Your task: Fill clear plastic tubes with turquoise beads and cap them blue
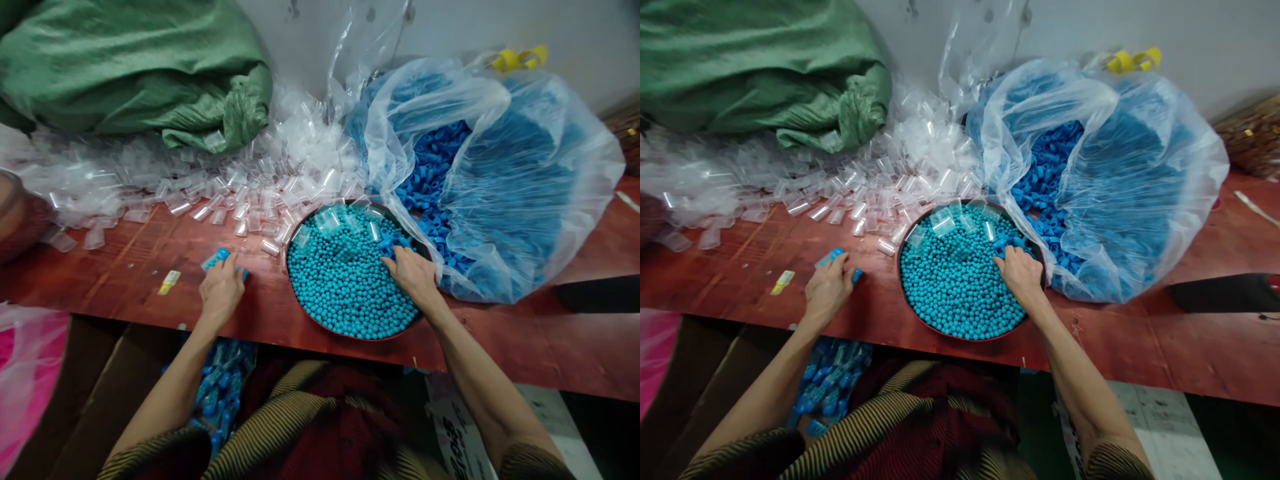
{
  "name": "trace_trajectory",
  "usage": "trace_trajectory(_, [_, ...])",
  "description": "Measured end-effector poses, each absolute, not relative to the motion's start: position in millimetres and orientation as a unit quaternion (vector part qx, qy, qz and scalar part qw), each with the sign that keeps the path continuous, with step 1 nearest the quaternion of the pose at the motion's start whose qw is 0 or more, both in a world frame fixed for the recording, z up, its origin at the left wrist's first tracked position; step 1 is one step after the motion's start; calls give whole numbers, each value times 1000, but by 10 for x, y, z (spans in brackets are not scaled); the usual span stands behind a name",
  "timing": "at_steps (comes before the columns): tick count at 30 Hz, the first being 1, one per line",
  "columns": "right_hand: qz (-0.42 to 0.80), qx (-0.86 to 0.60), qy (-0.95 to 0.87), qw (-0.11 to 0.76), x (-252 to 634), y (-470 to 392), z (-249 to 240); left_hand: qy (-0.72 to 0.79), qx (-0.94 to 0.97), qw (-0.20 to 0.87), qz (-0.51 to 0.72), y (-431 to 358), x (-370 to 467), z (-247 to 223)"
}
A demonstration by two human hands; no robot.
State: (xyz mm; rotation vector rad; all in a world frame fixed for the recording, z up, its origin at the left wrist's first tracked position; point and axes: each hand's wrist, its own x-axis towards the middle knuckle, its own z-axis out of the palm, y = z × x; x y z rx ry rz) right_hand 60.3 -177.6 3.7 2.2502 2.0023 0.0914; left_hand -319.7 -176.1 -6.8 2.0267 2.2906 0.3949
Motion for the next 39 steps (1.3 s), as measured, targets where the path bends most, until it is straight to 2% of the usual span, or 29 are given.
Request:
trace_trajectory(2, [26, 754, 653, 65, 559, -1686, -12, 705, 687, 18, 174, -1742, -2915, 12])
trace_trajectory(5, [18, 750, 659, 59, 499, -1594, -95, 602, 762, 100, 218, -1648, -2317, 106])
trace_trajectory(8, [24, 730, 682, 35, 481, -1615, -123, 556, 795, 162, 182, -1505, -1735, 135])
trace_trajectory(12, [19, 705, 709, 22, 505, -1749, -93, 554, 802, 192, 113, -1377, -1332, 55])
trace_trajectory(20, [-38, 685, 722, -83, 574, -1776, -168, 531, 825, 171, 92, -1399, -1276, -104])
trace_trajectory(25, [-30, 676, 726, -123, 423, -1695, -112, 539, 820, 180, 76, -1373, -1207, -95])
trace_trajectory(30, [-62, 603, 783, -140, 334, -1720, -89, 520, 811, 247, 104, -1298, -1274, -94])
trace_trajectory(34, [-144, 585, 781, -165, 441, -1804, -122, 499, 789, 335, 129, -1257, -1391, -81])
trace_trajectory(36, [-198, 576, 766, -206, 492, -1822, -126, 499, 775, 363, 141, -1268, -1428, -74])
trace_trajectory(39, [-268, 606, 671, -332, 455, -1811, -98, 489, 747, 414, 178, -1322, -1436, -72])
